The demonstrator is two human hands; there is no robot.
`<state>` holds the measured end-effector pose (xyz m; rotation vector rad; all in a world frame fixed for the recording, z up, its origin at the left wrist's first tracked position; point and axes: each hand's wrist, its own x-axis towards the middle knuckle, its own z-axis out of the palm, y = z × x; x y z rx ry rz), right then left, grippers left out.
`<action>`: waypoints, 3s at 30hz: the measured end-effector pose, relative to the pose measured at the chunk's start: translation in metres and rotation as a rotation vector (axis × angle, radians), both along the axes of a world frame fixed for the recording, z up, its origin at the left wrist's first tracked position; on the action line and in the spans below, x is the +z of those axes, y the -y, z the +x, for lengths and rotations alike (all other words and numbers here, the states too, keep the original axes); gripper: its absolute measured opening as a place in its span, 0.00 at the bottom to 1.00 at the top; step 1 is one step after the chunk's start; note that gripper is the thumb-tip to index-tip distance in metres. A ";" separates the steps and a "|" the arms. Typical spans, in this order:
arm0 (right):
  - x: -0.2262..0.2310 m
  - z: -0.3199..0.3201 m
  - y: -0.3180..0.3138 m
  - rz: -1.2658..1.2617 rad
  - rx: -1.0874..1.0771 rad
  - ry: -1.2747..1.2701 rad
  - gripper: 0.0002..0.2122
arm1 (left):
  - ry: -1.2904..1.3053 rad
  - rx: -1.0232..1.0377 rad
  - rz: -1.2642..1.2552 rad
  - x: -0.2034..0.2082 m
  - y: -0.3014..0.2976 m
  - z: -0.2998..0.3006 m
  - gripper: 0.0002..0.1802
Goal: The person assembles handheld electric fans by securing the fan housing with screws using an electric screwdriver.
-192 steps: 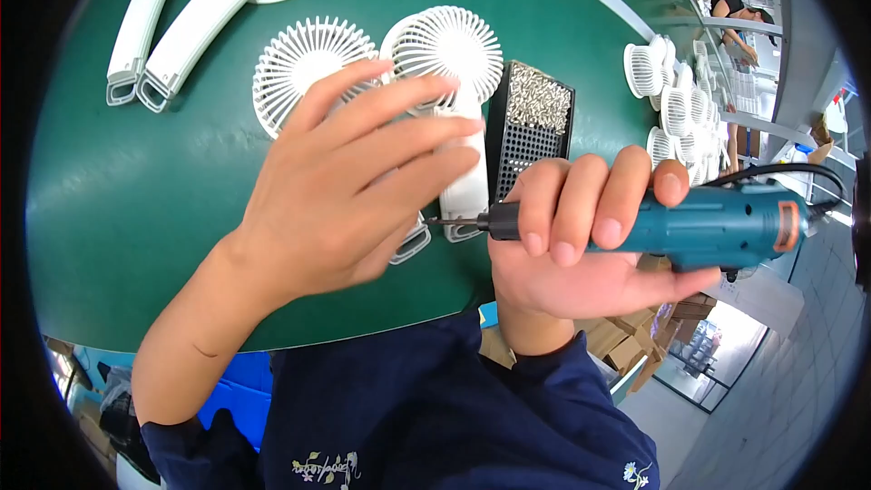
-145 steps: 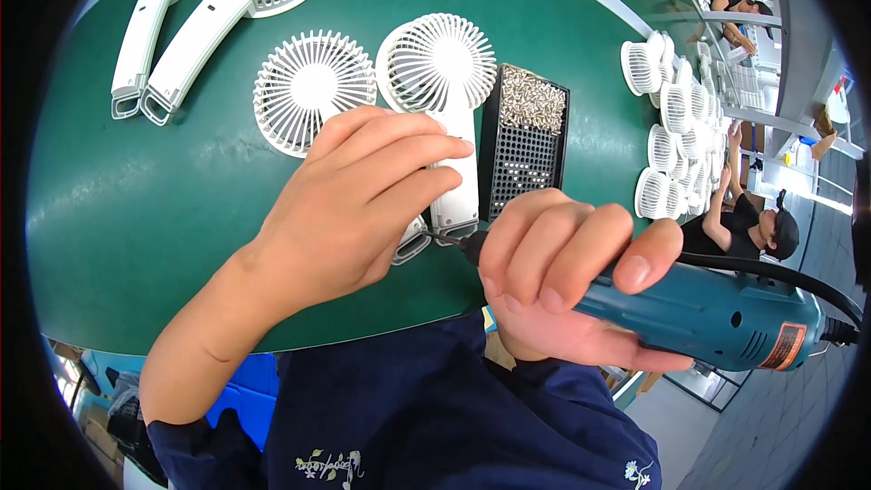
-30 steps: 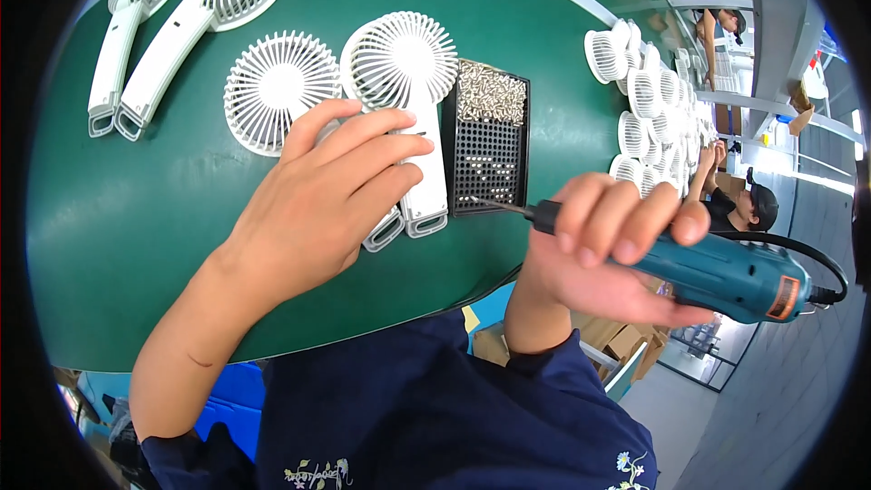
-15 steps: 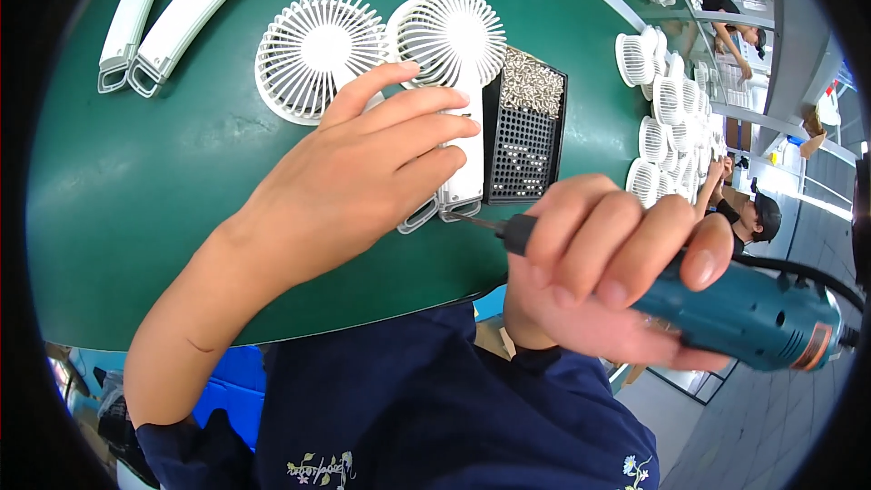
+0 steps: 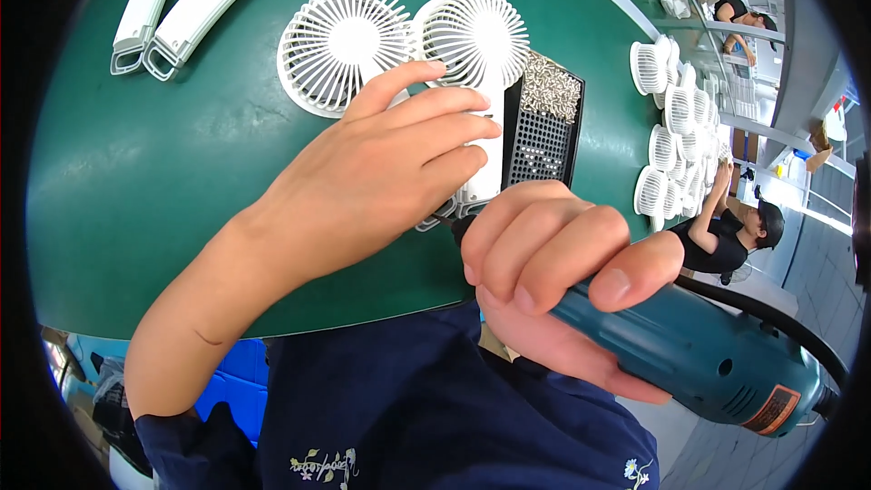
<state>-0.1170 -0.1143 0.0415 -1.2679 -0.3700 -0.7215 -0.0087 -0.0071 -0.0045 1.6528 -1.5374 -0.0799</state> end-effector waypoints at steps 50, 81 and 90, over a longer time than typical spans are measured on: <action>-0.001 -0.004 0.002 0.012 -0.050 0.024 0.29 | -0.053 -0.168 0.193 0.017 -0.011 0.003 0.24; -0.024 -0.071 0.061 0.560 -0.341 0.121 0.34 | 0.510 0.199 0.380 0.009 0.061 0.043 0.33; -0.023 -0.082 0.073 0.559 -0.352 0.167 0.36 | 0.550 0.486 0.137 0.098 0.055 0.129 0.30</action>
